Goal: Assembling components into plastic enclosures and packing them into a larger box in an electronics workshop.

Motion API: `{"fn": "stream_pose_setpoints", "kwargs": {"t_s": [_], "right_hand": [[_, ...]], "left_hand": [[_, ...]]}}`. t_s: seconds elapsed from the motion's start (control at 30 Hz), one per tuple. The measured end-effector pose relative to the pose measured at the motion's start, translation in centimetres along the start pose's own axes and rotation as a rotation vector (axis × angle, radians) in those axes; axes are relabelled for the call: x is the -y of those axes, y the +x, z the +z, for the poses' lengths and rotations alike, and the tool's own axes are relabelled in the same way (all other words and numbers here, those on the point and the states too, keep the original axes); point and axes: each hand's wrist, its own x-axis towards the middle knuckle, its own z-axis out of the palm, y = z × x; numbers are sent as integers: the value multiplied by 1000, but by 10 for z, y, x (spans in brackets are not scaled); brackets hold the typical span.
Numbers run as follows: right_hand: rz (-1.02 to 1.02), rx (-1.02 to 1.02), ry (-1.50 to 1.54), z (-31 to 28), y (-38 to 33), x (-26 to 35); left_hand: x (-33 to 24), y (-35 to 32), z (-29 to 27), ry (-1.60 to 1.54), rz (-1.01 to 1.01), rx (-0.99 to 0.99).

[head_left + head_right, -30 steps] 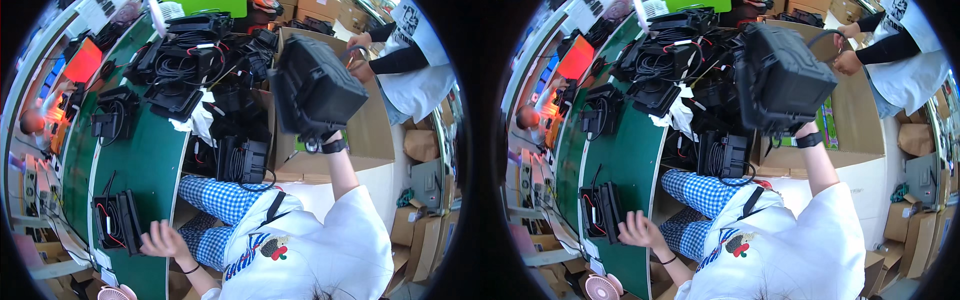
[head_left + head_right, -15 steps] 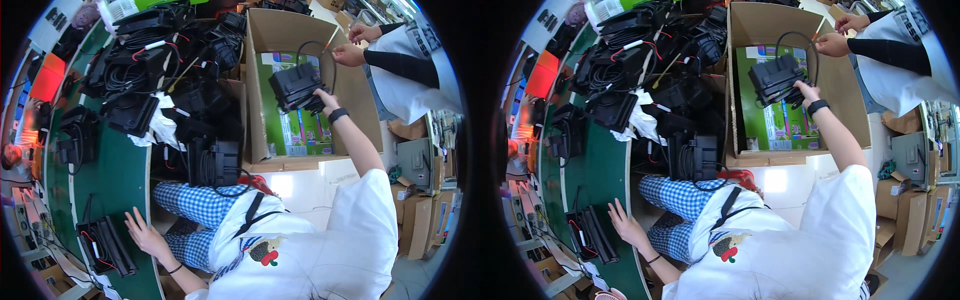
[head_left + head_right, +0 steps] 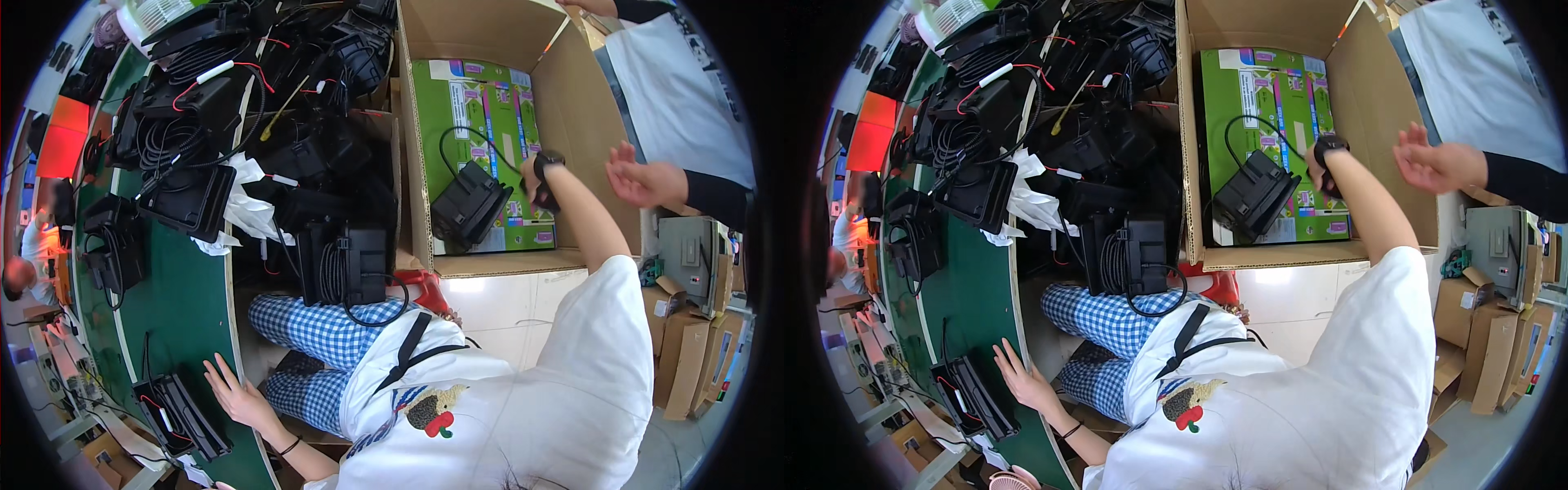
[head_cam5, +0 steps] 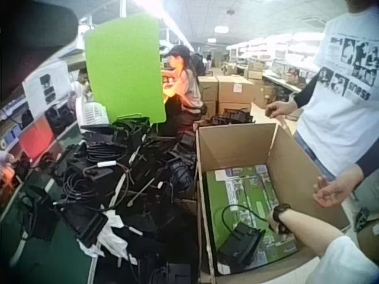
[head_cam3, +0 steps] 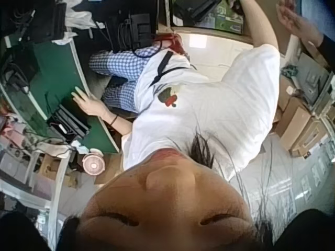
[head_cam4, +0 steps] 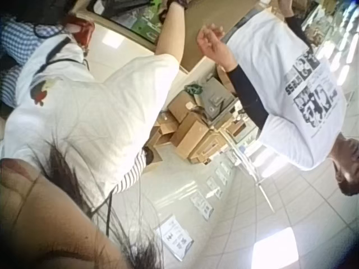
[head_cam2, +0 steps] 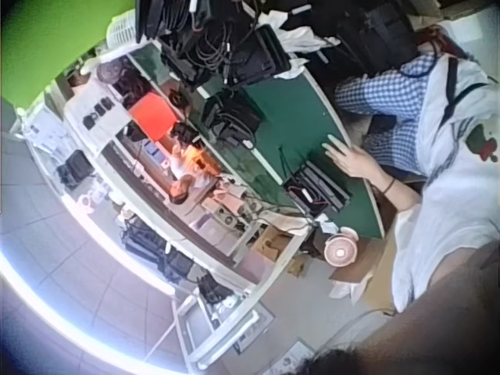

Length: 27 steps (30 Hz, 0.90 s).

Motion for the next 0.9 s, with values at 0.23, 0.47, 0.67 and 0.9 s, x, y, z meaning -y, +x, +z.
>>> {"fn": "stream_pose_setpoints", "kwargs": {"t_s": [0.23, 0.47, 0.67, 0.9], "right_hand": [[-609, -114, 471, -46, -98, 34], [-784, -183, 455, 35, -5, 125], [-572, -200, 379, 48, 6, 151], [-444, -899, -26, 11, 54, 119]], "left_hand": [[-2, -1, 2, -24, -26, -3], [-1, 1, -2, -69, -26, 15], [-1, 2, -3, -79, -32, -6], [6, -1, -5, -149, -23, 13]]}}
